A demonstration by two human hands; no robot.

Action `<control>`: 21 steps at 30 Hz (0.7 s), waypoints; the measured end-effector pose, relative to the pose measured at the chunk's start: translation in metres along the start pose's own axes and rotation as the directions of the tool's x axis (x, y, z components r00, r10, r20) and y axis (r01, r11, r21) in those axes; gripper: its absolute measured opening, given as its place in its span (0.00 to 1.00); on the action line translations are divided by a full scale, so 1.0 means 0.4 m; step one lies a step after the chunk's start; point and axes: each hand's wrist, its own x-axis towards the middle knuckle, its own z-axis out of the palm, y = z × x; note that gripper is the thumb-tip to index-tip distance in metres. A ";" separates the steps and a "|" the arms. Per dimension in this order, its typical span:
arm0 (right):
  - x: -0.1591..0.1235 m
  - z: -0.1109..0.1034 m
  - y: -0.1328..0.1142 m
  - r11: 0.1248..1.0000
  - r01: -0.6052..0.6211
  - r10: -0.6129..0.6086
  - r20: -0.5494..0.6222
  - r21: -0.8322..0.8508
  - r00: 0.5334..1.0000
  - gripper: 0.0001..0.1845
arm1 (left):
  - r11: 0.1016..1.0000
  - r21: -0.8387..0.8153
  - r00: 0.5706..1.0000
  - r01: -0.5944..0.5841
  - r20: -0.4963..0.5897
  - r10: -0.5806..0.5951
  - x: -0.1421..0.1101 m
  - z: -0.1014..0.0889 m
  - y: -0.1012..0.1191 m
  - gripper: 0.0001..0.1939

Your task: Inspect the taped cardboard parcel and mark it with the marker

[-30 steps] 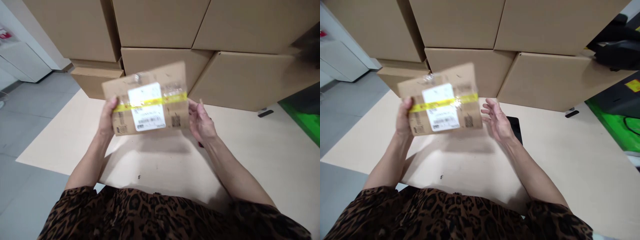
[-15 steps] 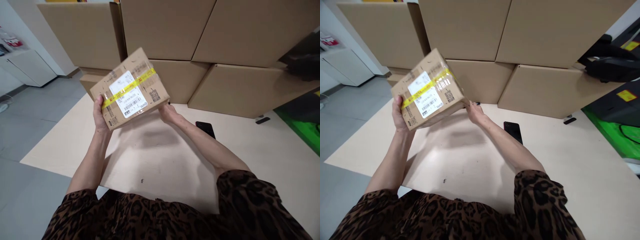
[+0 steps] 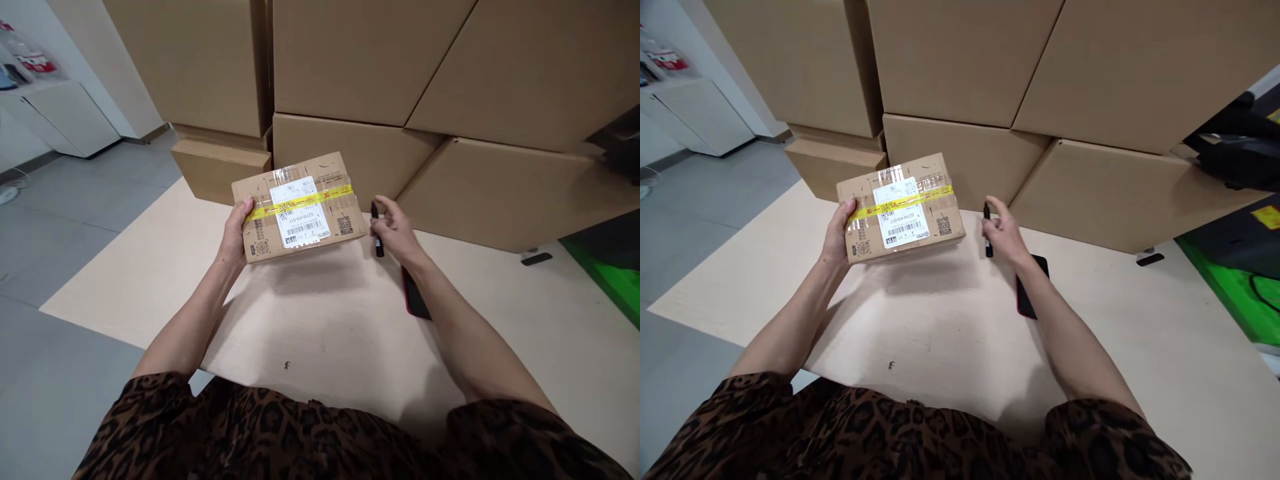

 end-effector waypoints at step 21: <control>-0.217 -0.039 -0.157 0.943 0.205 -0.131 -0.274 0.260 0.953 0.14 | 0.928 0.179 0.945 0.326 -0.091 -0.314 0.010 0.065 -0.108 0.27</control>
